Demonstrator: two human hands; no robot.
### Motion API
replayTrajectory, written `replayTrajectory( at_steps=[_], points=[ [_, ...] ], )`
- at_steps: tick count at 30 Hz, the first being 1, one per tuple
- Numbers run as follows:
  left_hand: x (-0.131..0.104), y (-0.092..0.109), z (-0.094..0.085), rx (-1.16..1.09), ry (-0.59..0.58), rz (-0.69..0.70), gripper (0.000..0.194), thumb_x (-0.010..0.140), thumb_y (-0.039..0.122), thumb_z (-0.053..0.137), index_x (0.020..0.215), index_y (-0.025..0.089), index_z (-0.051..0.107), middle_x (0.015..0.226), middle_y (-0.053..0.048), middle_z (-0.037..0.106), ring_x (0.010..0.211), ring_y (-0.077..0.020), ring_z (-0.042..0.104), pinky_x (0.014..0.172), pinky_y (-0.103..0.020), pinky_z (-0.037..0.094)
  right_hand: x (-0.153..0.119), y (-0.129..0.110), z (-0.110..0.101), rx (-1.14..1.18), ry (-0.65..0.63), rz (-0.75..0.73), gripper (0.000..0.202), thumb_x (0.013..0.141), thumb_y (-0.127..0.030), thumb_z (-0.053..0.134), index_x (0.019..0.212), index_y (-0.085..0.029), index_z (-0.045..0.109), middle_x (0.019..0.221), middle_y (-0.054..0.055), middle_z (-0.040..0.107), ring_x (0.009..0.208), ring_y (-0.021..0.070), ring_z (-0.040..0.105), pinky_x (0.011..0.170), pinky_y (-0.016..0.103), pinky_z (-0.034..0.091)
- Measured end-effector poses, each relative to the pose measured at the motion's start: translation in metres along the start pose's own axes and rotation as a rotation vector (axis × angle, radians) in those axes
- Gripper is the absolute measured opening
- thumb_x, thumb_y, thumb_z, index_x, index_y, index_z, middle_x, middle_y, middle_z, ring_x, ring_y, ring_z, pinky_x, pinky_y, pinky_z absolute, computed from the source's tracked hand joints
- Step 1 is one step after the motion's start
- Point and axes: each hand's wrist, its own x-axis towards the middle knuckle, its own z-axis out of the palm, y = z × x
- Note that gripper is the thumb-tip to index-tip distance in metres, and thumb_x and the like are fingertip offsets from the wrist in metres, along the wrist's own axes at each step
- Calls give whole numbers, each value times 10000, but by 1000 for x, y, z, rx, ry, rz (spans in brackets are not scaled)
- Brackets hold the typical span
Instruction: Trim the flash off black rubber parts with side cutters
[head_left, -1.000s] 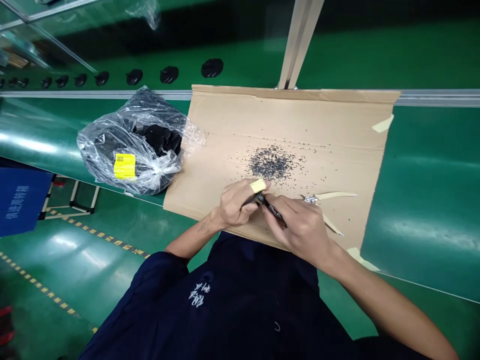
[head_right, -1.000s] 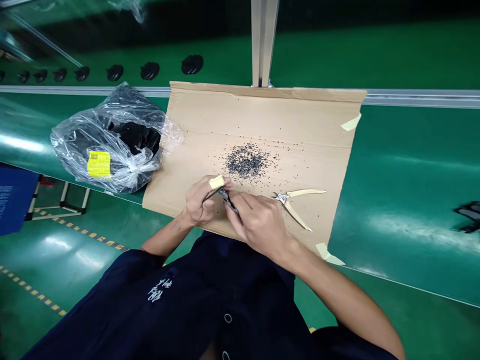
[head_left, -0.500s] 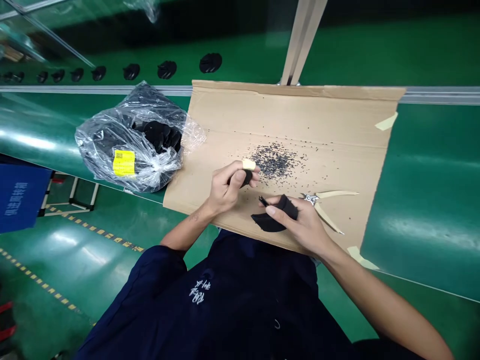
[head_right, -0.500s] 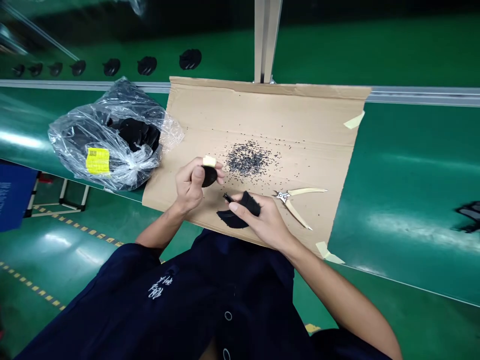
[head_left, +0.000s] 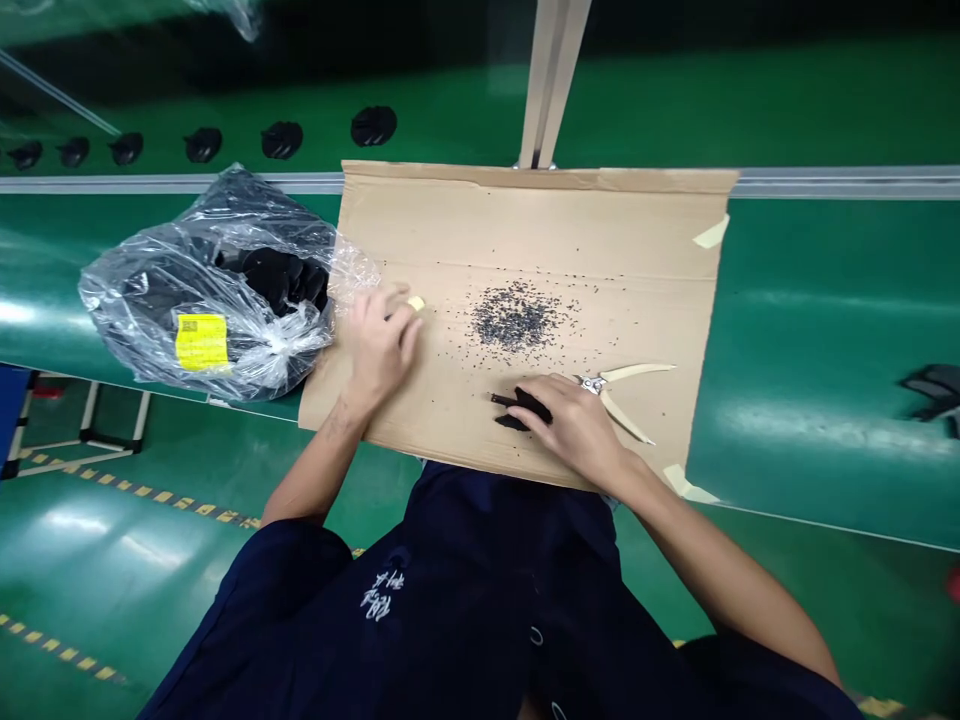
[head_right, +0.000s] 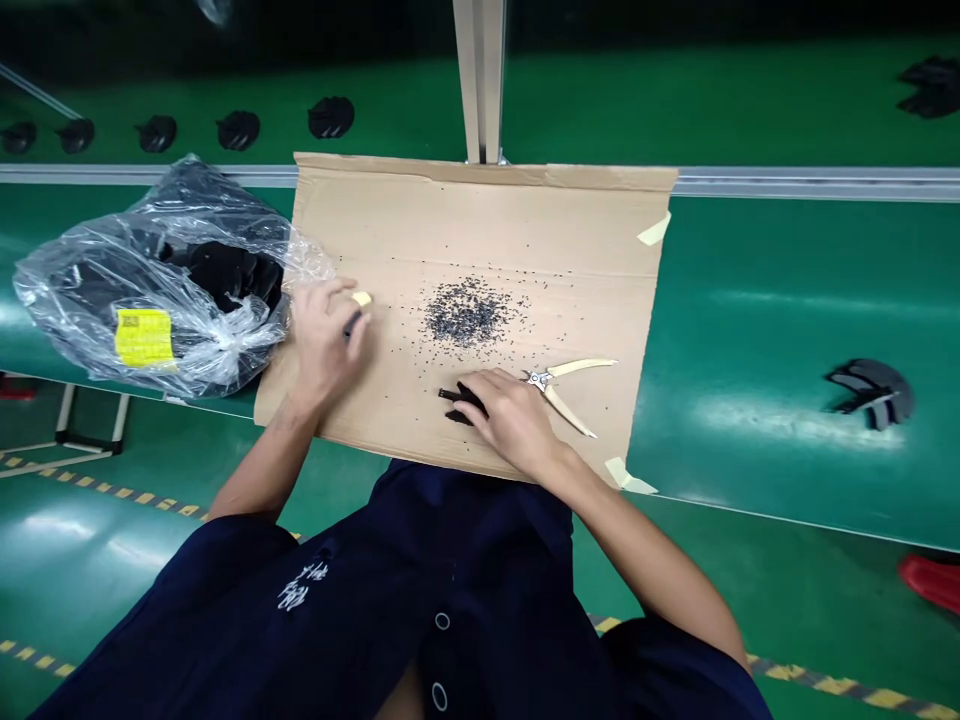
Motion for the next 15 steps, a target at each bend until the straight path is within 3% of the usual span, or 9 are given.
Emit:
replayTrajectory(
  at_steps=[3, 6, 9, 11, 13, 15],
  points=[
    [-13, 49, 9, -215, -174, 189, 157, 993, 256, 585, 1111, 187, 663, 1031, -88, 681, 947, -223, 598, 844, -372, 498, 1, 0, 3, -150, -9, -3, 283, 1009, -337, 575, 1195, -155, 686, 1078, 152, 752, 1003, 293, 686, 864, 440, 589],
    [-24, 85, 18, -279, -360, 255, 185, 982, 257, 621, 1138, 169, 664, 1102, -106, 695, 964, -219, 601, 826, -348, 496, -9, 5, -10, -244, -11, 1, 409, 995, -400, 596, 1318, -153, 638, 1228, 183, 696, 1137, 325, 635, 958, 500, 567],
    [-28, 96, 24, -295, -357, 280, 252, 981, 87, 527, 1159, 194, 670, 1239, -99, 700, 1097, -225, 599, 917, -371, 482, -35, 19, -39, -362, 4, 33, 638, 945, -526, 645, 1459, -165, 533, 1453, 225, 545, 1382, 401, 482, 1107, 613, 462],
    [-28, 96, 25, -309, -309, 294, 272, 979, 63, 504, 1155, 191, 668, 1252, -98, 699, 1113, -226, 599, 937, -377, 481, -54, 31, -59, -485, 18, 104, 747, 932, -571, 642, 1523, -154, 457, 1508, 247, 476, 1456, 459, 380, 1127, 680, 409],
    [-27, 96, 25, -287, -295, 288, 170, 988, 178, 585, 1137, 167, 666, 1220, -122, 694, 1066, -240, 605, 894, -376, 491, -68, 42, -72, -559, 7, 156, 716, 961, -549, 601, 1523, -133, 445, 1462, 257, 501, 1407, 463, 432, 1083, 671, 451],
    [-27, 98, 24, -249, -329, 276, 262, 954, 311, 684, 1158, 149, 659, 1195, -140, 684, 1033, -255, 607, 849, -373, 497, -74, 49, -77, -584, -19, 149, 603, 992, -491, 562, 1471, -131, 491, 1350, 240, 565, 1270, 416, 553, 993, 605, 528]
  ],
)
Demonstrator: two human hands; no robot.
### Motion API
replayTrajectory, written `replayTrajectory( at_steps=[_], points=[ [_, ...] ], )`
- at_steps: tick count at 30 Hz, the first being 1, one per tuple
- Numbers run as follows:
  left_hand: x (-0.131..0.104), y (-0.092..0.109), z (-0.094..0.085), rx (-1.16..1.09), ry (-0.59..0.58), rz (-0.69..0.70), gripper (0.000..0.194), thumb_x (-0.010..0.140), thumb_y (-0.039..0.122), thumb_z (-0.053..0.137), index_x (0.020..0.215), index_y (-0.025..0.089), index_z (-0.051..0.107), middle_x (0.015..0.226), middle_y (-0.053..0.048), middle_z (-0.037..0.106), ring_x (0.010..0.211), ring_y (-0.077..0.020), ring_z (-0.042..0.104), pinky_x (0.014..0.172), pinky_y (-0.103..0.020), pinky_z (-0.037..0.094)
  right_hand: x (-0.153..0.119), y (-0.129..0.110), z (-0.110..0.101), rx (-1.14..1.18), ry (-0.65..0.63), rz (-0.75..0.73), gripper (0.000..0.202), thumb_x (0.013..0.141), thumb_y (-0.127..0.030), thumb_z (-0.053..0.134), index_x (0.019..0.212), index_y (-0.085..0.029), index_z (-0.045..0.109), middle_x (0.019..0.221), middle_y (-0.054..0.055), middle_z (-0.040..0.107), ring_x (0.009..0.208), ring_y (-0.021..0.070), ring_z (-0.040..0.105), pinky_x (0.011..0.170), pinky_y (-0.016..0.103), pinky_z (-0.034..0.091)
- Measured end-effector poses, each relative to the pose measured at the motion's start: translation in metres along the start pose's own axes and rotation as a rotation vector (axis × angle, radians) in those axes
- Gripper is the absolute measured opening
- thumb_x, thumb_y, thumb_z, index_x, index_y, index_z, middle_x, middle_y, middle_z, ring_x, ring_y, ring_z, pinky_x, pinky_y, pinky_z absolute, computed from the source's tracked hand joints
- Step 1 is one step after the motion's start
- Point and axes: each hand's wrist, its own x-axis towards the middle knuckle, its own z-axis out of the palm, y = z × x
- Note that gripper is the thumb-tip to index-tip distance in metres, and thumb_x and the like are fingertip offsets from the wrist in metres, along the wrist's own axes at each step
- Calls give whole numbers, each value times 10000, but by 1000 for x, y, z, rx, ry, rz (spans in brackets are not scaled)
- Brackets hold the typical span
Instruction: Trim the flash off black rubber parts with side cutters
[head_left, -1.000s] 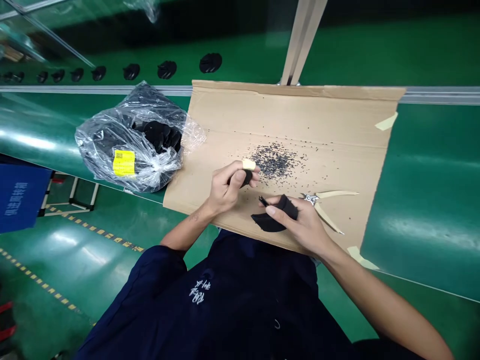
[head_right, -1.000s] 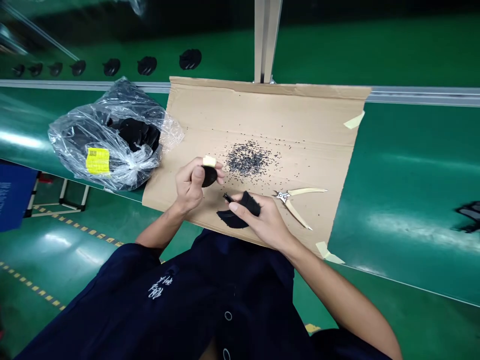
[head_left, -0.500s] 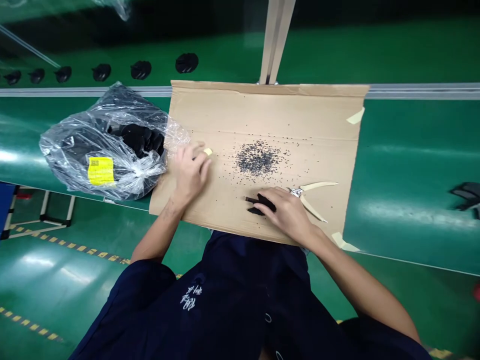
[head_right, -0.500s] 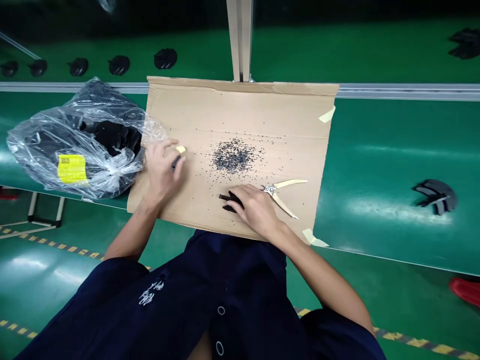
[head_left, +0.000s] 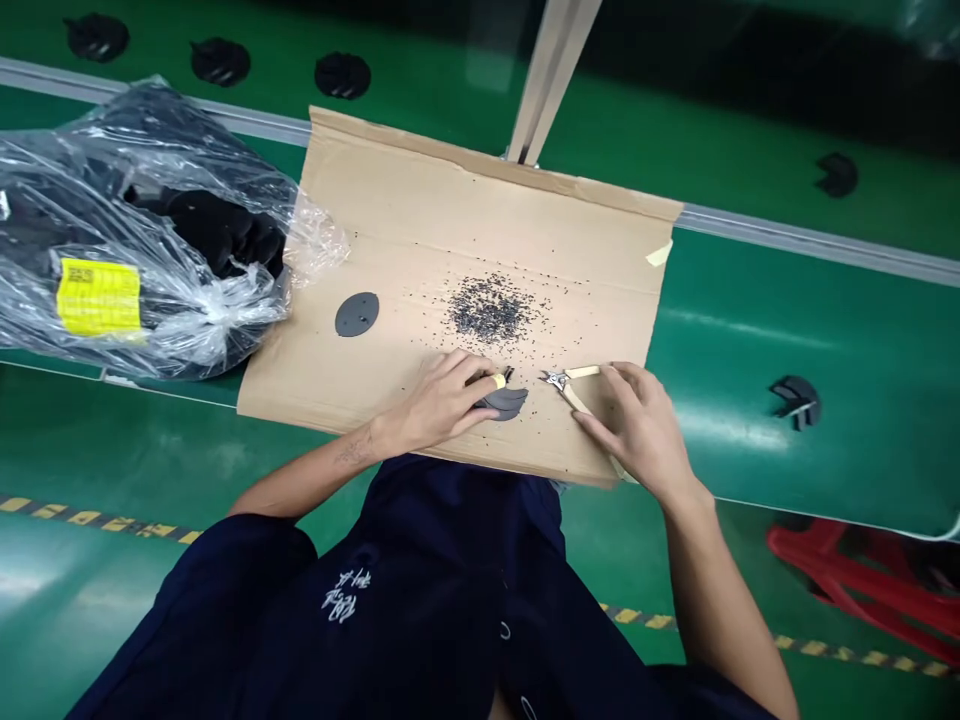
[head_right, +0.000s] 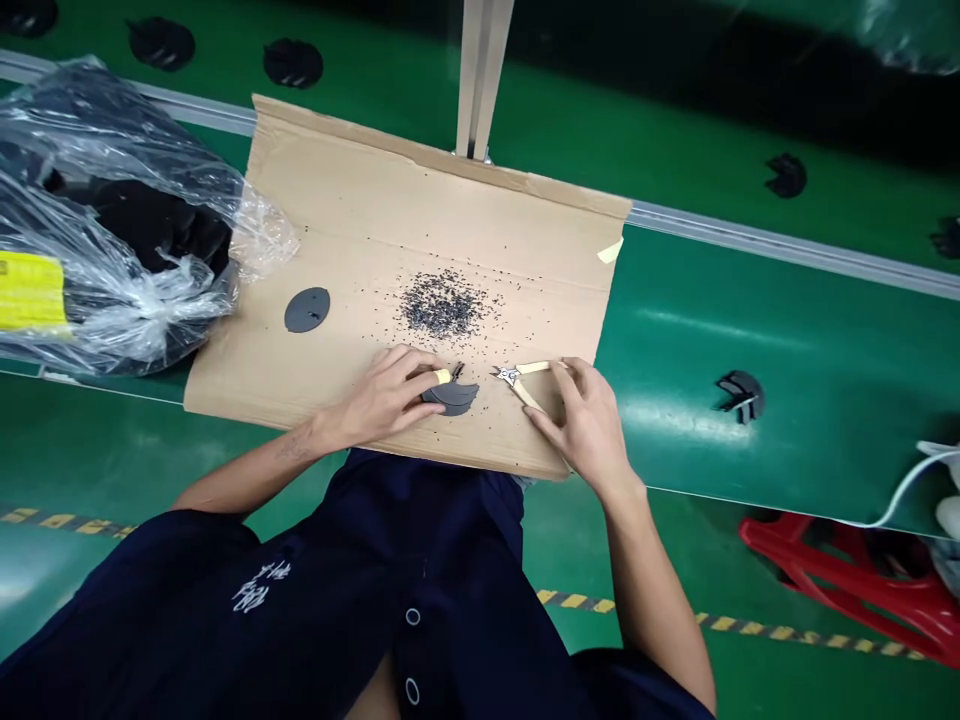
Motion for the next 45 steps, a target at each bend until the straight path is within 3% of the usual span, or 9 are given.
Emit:
replayTrajectory(
  at_steps=[3, 7, 11, 17, 23, 26, 29, 35, 45],
  points=[
    [0, 5, 0, 30, -32, -8, 352, 933, 329, 716, 1226, 151, 639, 1217, -145, 670, 1075, -270, 609, 883, -392, 501, 1, -2, 1, -39, 11, -22, 473, 1009, -428, 535, 1394, -154, 552, 1204, 193, 602, 1027, 323, 649, 755, 450, 593],
    [-2, 19, -3, 11, 161, 18, 235, 982, 330, 644, 1157, 175, 663, 1226, -136, 680, 1110, -259, 607, 946, -407, 491, 1, -23, -13, -51, 70, -86, 386, 1036, -405, 512, 1329, -168, 594, 1119, 148, 625, 802, 221, 664, 511, 307, 503],
    [0, 39, -7, 4, 141, 98, 356, 1016, 453, 569, 1208, 167, 658, 1216, -134, 712, 1138, -266, 611, 978, -422, 482, -4, -52, -40, 17, 74, -245, 342, 1024, -346, 577, 1338, -215, 608, 1094, 112, 680, 766, 181, 682, 600, 293, 557],
    [-1, 51, -3, -138, 229, 60, 174, 1002, 270, 622, 1103, 134, 663, 877, -68, 739, 866, -201, 660, 774, -346, 521, -7, -69, -44, 272, 224, -305, 652, 923, -209, 725, 1520, -305, 480, 1170, 112, 707, 966, 228, 722, 770, 320, 612],
    [-5, 59, 20, -364, 370, 23, 313, 981, 284, 652, 1256, 143, 610, 848, -65, 727, 833, -204, 659, 751, -358, 580, 9, -109, 0, 1050, 471, 120, 668, 997, -668, 363, 1515, -247, 372, 1162, 176, 607, 1050, 318, 653, 861, 517, 588],
    [-6, 58, 26, -303, 335, -2, 275, 994, 340, 630, 1181, 138, 633, 856, -67, 708, 840, -206, 659, 766, -363, 580, 24, -124, 4, 1300, 432, 301, 429, 1038, -562, 202, 1118, -276, 511, 785, 39, 475, 684, 222, 556, 659, 408, 544],
    [-5, 47, 22, -155, 290, -74, 385, 954, 489, 658, 1127, 146, 662, 997, -114, 702, 952, -242, 648, 856, -418, 575, 42, -116, 0, 1363, 505, 336, 367, 1041, -537, 227, 840, -277, 390, 639, -40, 209, 489, 169, 302, 489, 317, 393],
    [-1, 24, 17, -55, 39, -169, 209, 966, 302, 654, 1109, 151, 674, 1194, -149, 671, 1132, -284, 608, 1019, -483, 542, 79, -90, 11, 1261, 561, 289, 449, 1031, -614, 260, 750, -272, 337, 584, -51, 162, 445, 157, 232, 450, 321, 288],
    [1, 21, 18, -125, 62, -116, 237, 974, 300, 646, 1146, 137, 644, 1212, -155, 687, 1163, -281, 649, 1046, -483, 568, 86, -97, 24, 1311, 503, 306, 484, 989, -638, 374, 687, -275, 269, 541, -50, 196, 433, 145, 266, 433, 326, 310]
  ],
)
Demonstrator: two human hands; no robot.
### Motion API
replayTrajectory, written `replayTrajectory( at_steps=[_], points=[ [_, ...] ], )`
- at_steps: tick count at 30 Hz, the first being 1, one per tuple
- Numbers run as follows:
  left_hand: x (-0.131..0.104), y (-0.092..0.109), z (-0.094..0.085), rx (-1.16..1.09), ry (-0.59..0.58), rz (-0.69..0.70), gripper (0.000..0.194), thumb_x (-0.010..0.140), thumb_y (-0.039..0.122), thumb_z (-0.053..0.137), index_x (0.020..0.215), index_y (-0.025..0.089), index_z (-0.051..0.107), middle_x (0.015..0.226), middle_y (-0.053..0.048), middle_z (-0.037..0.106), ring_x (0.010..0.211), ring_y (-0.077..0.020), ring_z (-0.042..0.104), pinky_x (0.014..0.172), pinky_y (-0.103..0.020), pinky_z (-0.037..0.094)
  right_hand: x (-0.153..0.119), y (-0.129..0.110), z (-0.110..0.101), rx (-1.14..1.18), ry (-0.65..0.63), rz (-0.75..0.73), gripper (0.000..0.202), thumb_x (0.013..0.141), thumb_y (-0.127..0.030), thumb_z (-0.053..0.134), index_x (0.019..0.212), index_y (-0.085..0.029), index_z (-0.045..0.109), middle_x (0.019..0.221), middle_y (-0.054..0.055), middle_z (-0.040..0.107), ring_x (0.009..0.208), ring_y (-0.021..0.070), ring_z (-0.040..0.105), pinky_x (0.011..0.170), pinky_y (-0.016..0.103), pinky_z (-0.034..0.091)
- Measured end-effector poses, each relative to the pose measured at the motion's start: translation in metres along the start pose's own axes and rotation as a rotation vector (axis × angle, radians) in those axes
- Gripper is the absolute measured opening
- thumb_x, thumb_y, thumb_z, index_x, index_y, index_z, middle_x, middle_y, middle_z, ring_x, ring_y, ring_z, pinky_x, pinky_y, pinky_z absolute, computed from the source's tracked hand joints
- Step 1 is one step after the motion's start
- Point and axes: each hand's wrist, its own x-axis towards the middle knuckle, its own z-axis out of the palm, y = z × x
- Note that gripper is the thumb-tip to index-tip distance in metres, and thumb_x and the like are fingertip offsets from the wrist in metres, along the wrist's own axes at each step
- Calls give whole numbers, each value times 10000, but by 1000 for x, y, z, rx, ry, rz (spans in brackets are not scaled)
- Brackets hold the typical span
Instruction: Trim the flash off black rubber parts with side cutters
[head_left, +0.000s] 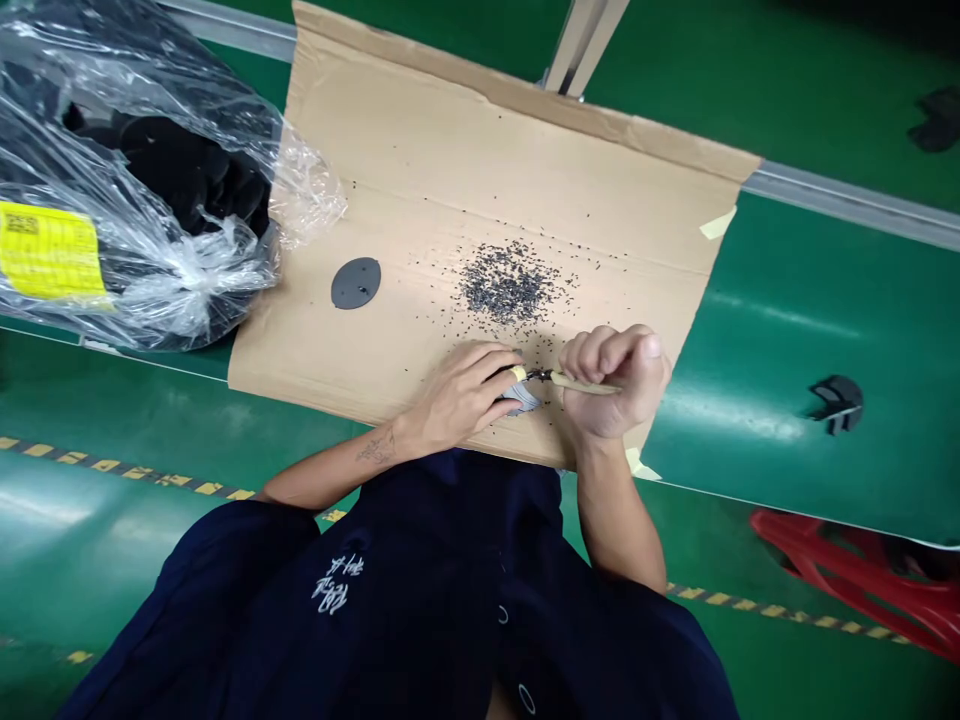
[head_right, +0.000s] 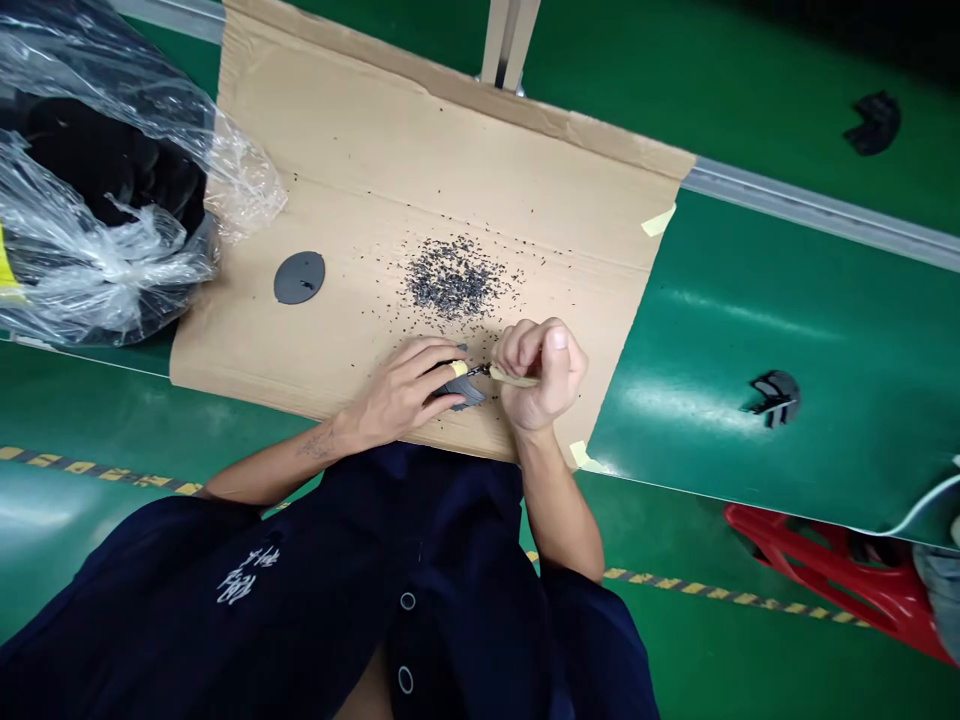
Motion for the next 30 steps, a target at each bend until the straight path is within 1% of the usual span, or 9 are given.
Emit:
replayTrajectory(
  at_steps=[4, 10, 14, 19, 23, 25, 27, 28, 30],
  points=[
    [0, -2, 0, -25, -19, -10, 257, 966, 317, 661, 1149, 137, 640, 1211, -161, 689, 1165, -285, 651, 1041, -497, 574, -3, -1, 2, 63, -79, -90, 463, 1026, -540, 430, 665, -264, 339, 524, -55, 237, 421, 125, 263, 444, 314, 316],
    [0, -3, -1, -52, -30, -22, 271, 978, 336, 643, 1147, 126, 656, 1222, -164, 699, 1197, -283, 651, 1060, -492, 579, -7, 2, 4, 217, -163, -185, 434, 1022, -417, 538, 646, -216, 455, 507, -58, 317, 409, 90, 284, 444, 271, 273],
    [1, -3, -3, -39, -33, -13, 267, 980, 342, 641, 1118, 115, 670, 1203, -157, 714, 1203, -279, 654, 1060, -469, 588, -8, 2, 2, 230, -227, -187, 418, 1026, -374, 525, 646, -208, 475, 521, -48, 344, 422, 93, 322, 456, 272, 278],
    [2, -2, -5, -3, -49, -10, 262, 979, 355, 644, 1067, 111, 681, 1199, -150, 716, 1200, -273, 655, 1071, -447, 576, -10, 3, 3, 193, -252, -176, 408, 1030, -357, 515, 653, -205, 487, 539, -38, 367, 436, 96, 331, 467, 281, 275],
    [6, -3, -12, 51, -148, -2, 276, 987, 371, 637, 1125, 135, 674, 1243, -137, 704, 1221, -263, 632, 1073, -451, 543, -10, 4, 7, 220, -254, -177, 411, 1041, -335, 500, 654, -199, 468, 542, -43, 342, 448, 89, 316, 482, 280, 271],
    [10, -4, -17, 109, -207, 36, 272, 991, 366, 635, 1142, 142, 671, 1243, -128, 705, 1226, -264, 616, 1041, -436, 529, -9, 5, 8, 244, -237, -169, 416, 1042, -340, 501, 652, -201, 461, 534, -46, 329, 447, 90, 308, 481, 278, 266],
    [15, -5, -22, 194, -256, 102, 197, 1008, 314, 613, 1092, 151, 683, 1203, -116, 718, 1182, -259, 619, 969, -409, 516, -7, 6, 8, 267, -217, -151, 416, 1037, -355, 511, 652, -206, 460, 529, -48, 325, 440, 91, 297, 473, 278, 259],
    [18, -6, -24, 241, -279, 155, 158, 1019, 268, 588, 1052, 151, 689, 1167, -113, 727, 1131, -248, 628, 922, -390, 505, -6, 7, 8, 277, -205, -140, 417, 1033, -365, 518, 651, -209, 459, 525, -50, 321, 435, 91, 290, 468, 278, 258],
    [24, -7, -26, 322, -294, 319, 182, 1027, 163, 521, 970, 139, 692, 1039, -110, 741, 988, -216, 641, 814, -344, 475, -5, 8, 9, 291, -180, -119, 422, 1025, -385, 527, 647, -215, 452, 519, -54, 310, 427, 92, 277, 462, 279, 257]
  ],
)
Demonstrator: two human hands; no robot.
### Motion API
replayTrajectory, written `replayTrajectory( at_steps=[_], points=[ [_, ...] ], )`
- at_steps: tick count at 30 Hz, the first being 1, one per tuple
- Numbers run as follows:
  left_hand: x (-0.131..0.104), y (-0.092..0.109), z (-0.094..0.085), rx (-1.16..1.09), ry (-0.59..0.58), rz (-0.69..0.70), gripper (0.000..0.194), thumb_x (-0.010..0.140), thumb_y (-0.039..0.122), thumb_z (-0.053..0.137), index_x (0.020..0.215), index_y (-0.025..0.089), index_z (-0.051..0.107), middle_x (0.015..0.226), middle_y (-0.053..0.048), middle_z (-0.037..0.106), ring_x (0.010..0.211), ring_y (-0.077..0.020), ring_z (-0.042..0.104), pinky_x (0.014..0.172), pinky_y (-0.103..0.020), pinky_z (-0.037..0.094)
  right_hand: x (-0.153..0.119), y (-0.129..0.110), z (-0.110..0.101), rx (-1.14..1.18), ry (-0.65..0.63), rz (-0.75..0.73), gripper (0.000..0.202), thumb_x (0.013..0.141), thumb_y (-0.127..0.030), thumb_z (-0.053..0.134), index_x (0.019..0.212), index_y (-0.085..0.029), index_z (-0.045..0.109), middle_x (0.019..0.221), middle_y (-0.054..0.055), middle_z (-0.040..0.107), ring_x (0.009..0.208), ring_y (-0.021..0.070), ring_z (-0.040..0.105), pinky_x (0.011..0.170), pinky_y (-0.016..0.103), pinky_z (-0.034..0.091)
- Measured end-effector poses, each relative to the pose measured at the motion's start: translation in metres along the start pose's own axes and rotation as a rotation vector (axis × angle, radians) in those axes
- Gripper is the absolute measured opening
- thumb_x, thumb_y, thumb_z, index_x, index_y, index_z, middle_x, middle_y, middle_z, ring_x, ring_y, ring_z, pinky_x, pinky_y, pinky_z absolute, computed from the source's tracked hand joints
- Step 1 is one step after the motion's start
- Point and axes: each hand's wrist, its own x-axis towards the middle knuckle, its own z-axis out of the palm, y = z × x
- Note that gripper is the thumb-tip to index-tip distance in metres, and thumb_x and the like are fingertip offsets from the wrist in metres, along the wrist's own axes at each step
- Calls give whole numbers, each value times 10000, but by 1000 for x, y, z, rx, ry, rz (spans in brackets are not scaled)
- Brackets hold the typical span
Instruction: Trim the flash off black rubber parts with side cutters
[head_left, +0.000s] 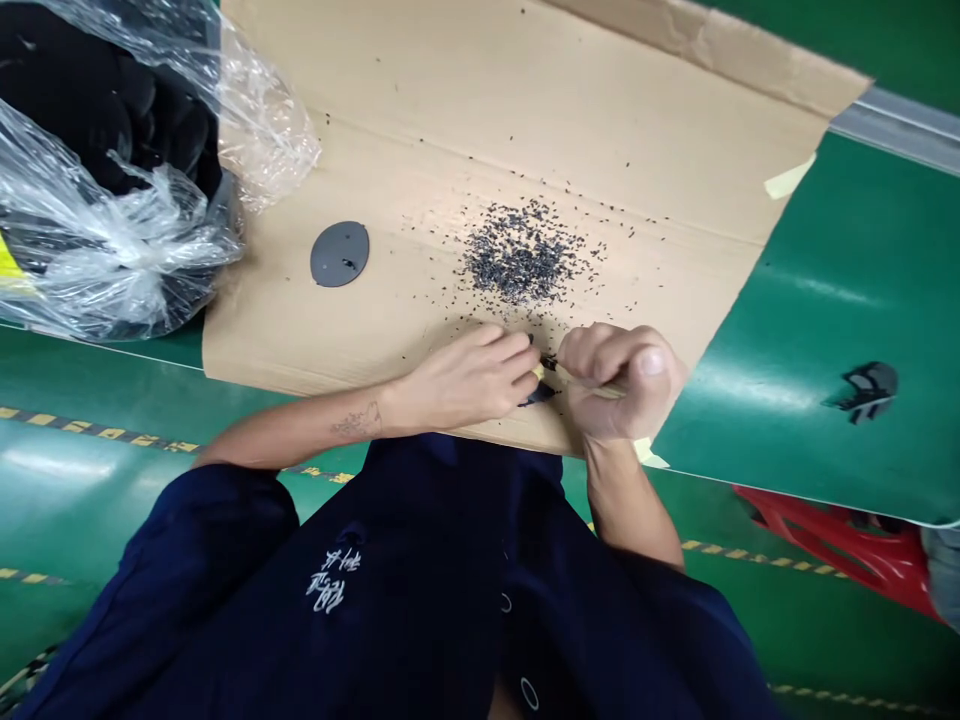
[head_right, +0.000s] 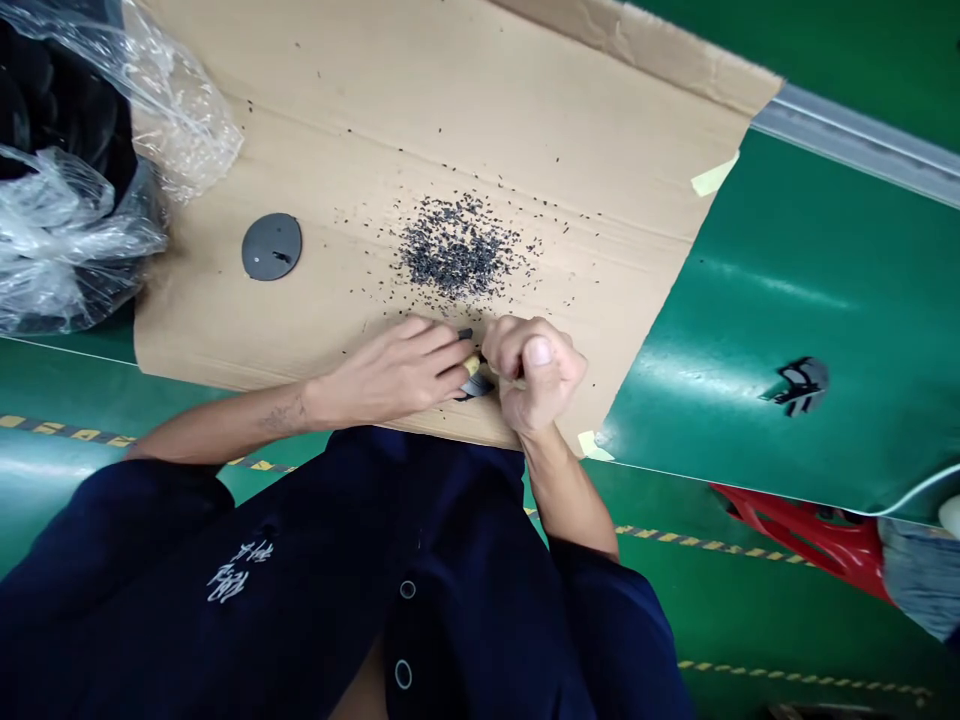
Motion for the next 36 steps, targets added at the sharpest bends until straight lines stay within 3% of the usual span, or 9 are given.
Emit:
replayTrajectory(
  at_steps=[4, 7, 13, 17, 21, 24, 27, 32, 36],
  points=[
    [9, -8, 4, 124, 86, 300, 274, 1015, 79, 446, 883, 120, 682, 812, -94, 714, 794, -184, 628, 653, -314, 419, -1, 4, 1, 23, 33, -23, 440, 1011, -411, 541, 630, -219, 437, 506, -57, 309, 417, 91, 269, 457, 277, 264],
    [9, -17, 12, 130, 112, 366, 288, 1029, 98, 430, 891, 128, 681, 860, -102, 743, 753, -169, 635, 620, -311, 431, -4, 6, 1, 39, 62, -75, 455, 1006, -420, 541, 612, -222, 429, 488, -61, 296, 409, 93, 265, 451, 273, 265],
    [3, -32, 24, 148, 417, 402, 198, 1007, 120, 532, 906, 140, 701, 1011, -95, 799, 681, -114, 658, 601, -262, 515, -8, 8, -1, 94, 70, -140, 472, 1003, -414, 535, 589, -214, 429, 473, -57, 306, 405, 89, 269, 448, 266, 250],
    [10, -44, 16, 72, 255, 556, 214, 1014, 124, 508, 1010, 139, 721, 1118, -96, 795, 860, -141, 752, 827, -298, 638, -8, 8, -1, 102, 152, -115, 511, 979, -481, 569, 566, -220, 417, 456, -56, 303, 409, 95, 285, 449, 270, 267],
    [11, -56, -12, -49, 99, 650, 224, 1014, 193, 536, 1174, 192, 692, 1245, -53, 762, 1046, -163, 756, 951, -334, 652, -6, 11, -1, 152, 243, -99, 498, 969, -494, 583, 583, -227, 418, 467, -62, 301, 411, 95, 274, 446, 270, 258],
    [-8, -63, -39, 87, 219, 492, 295, 975, 152, 594, 1257, 222, 648, 1239, -64, 762, 942, -173, 745, 844, -359, 659, -7, 13, -1, 174, 262, -158, 472, 984, -463, 574, 601, -225, 436, 477, -63, 311, 422, 93, 282, 452, 270, 248],
    [-37, -65, -52, 264, 308, 187, 363, 929, 82, 627, 1274, 192, 642, 1071, -108, 788, 812, -193, 689, 698, -352, 599, -10, 14, 0, 106, 219, -257, 460, 1007, -420, 551, 606, -218, 450, 487, -58, 325, 435, 93, 313, 461, 270, 242],
    [-72, -42, -27, 257, 199, -206, 395, 962, 78, 506, 1322, 187, 628, 1225, -178, 735, 1031, -274, 657, 854, -455, 542, -11, 16, 3, -14, 179, -272, 474, 1023, -440, 523, 613, -223, 427, 516, -54, 336, 446, 95, 335, 460, 274, 262],
    [-61, -5, 0, 30, 190, -136, 364, 971, 143, 575, 1330, 189, 616, 1363, -180, 680, 1262, -303, 596, 1035, -495, 489, -9, 17, 5, 13, 172, -281, 446, 1019, -405, 539, 625, -218, 445, 520, -51, 330, 444, 95, 318, 466, 284, 230]
  ],
)
